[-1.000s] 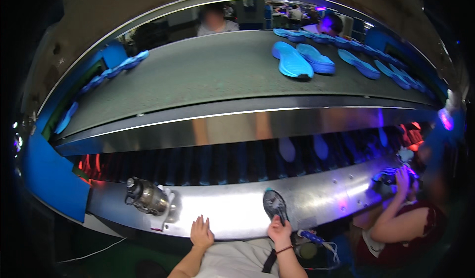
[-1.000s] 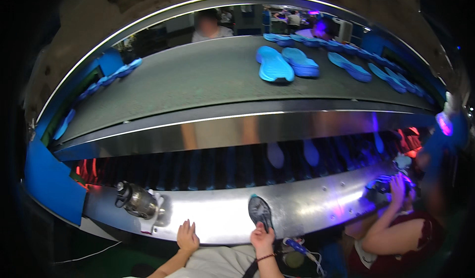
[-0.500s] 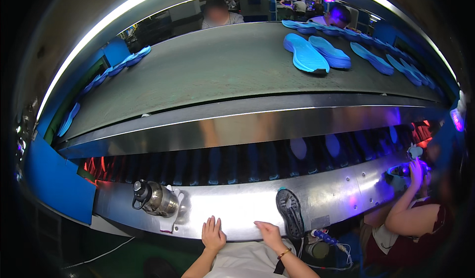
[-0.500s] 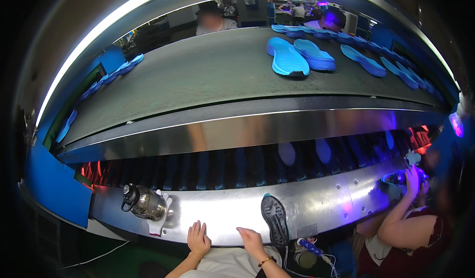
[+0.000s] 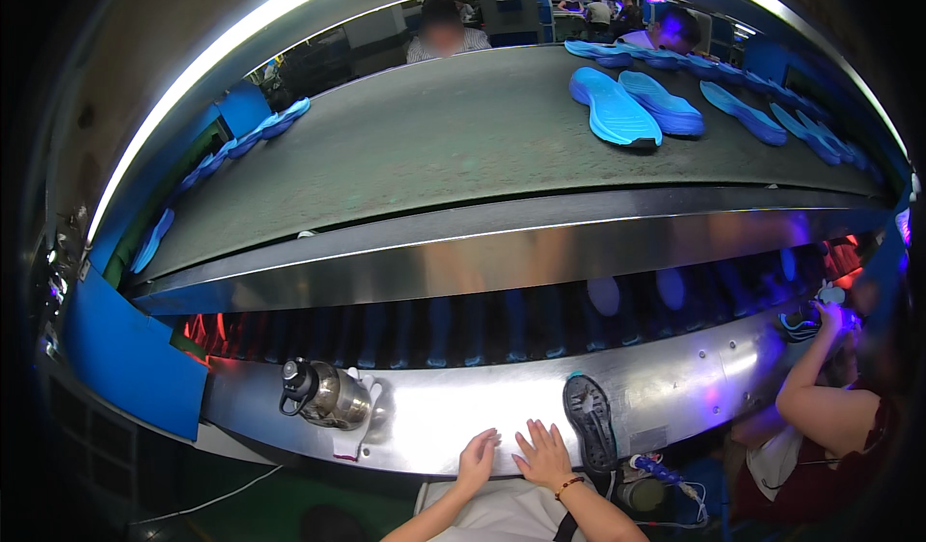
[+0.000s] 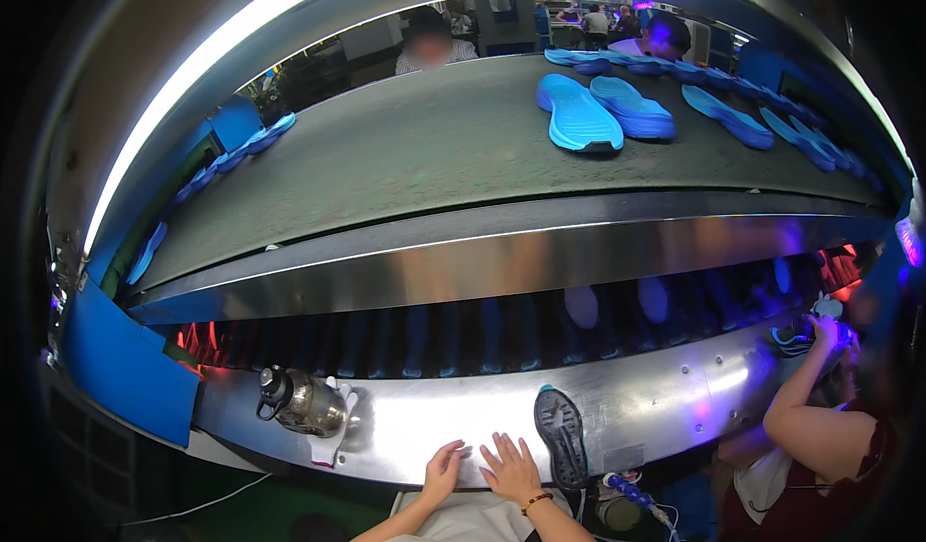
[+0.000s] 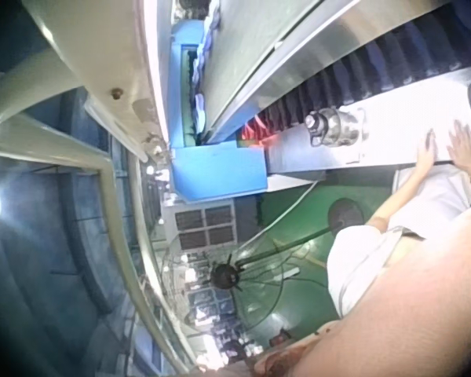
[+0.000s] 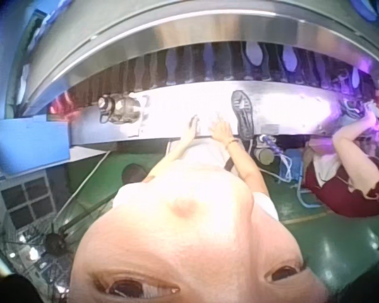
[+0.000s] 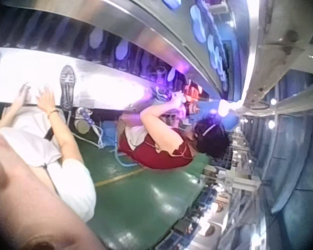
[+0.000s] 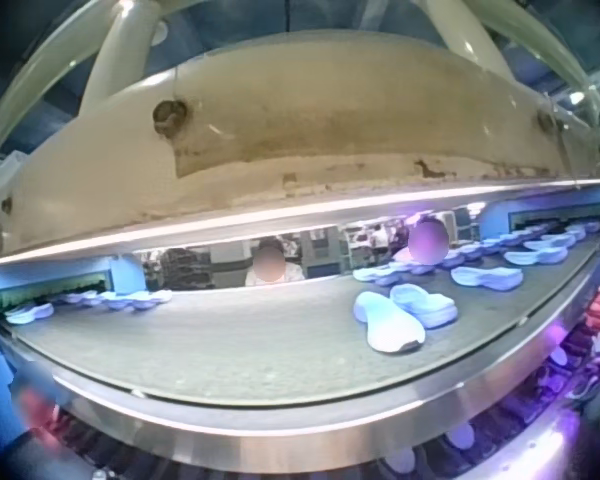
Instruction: The person applies liquid to shoe soles using a handheld brush applicator tool, brushing both sides of each sole, and places the soles onto an upper conveyor belt.
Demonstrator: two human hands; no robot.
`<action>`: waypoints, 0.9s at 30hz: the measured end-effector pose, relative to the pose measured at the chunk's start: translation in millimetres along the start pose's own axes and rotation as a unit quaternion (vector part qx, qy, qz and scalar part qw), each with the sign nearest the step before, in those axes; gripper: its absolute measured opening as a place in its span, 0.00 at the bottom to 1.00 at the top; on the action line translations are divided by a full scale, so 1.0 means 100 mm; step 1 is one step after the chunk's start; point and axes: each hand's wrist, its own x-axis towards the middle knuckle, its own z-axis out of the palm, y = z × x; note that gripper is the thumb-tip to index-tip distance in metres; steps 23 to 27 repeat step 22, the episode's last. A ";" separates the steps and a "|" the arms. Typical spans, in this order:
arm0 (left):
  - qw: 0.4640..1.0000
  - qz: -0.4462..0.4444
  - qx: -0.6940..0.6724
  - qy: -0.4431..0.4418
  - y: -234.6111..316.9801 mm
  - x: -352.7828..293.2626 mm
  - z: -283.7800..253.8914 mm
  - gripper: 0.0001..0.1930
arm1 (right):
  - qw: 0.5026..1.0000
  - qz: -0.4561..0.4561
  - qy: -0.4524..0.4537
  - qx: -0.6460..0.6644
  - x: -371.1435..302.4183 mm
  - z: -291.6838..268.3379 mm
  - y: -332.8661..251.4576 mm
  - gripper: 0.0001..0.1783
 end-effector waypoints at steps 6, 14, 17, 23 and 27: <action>0.863 -0.331 -0.367 -0.101 0.13 0.26 0.46 0.19 | 0.995 -0.065 -0.032 -0.063 -0.13 0.11 0.00 0.28; 0.615 -0.375 -0.645 -0.255 -0.04 0.39 0.39 0.28 | 0.994 -0.106 -0.033 -0.013 0.01 -0.07 -0.03 0.33; 0.656 -0.380 -0.606 -0.243 -0.05 0.40 0.33 0.28 | 0.992 -0.123 -0.034 -0.023 0.02 -0.05 -0.03 0.33; 0.687 -0.318 -0.584 -0.292 -0.15 0.36 0.38 0.30 | 0.993 -0.102 -0.053 0.023 -0.04 0.00 0.01 0.33; 0.687 -0.318 -0.584 -0.292 -0.15 0.36 0.38 0.30 | 0.993 -0.102 -0.053 0.023 -0.04 0.00 0.01 0.33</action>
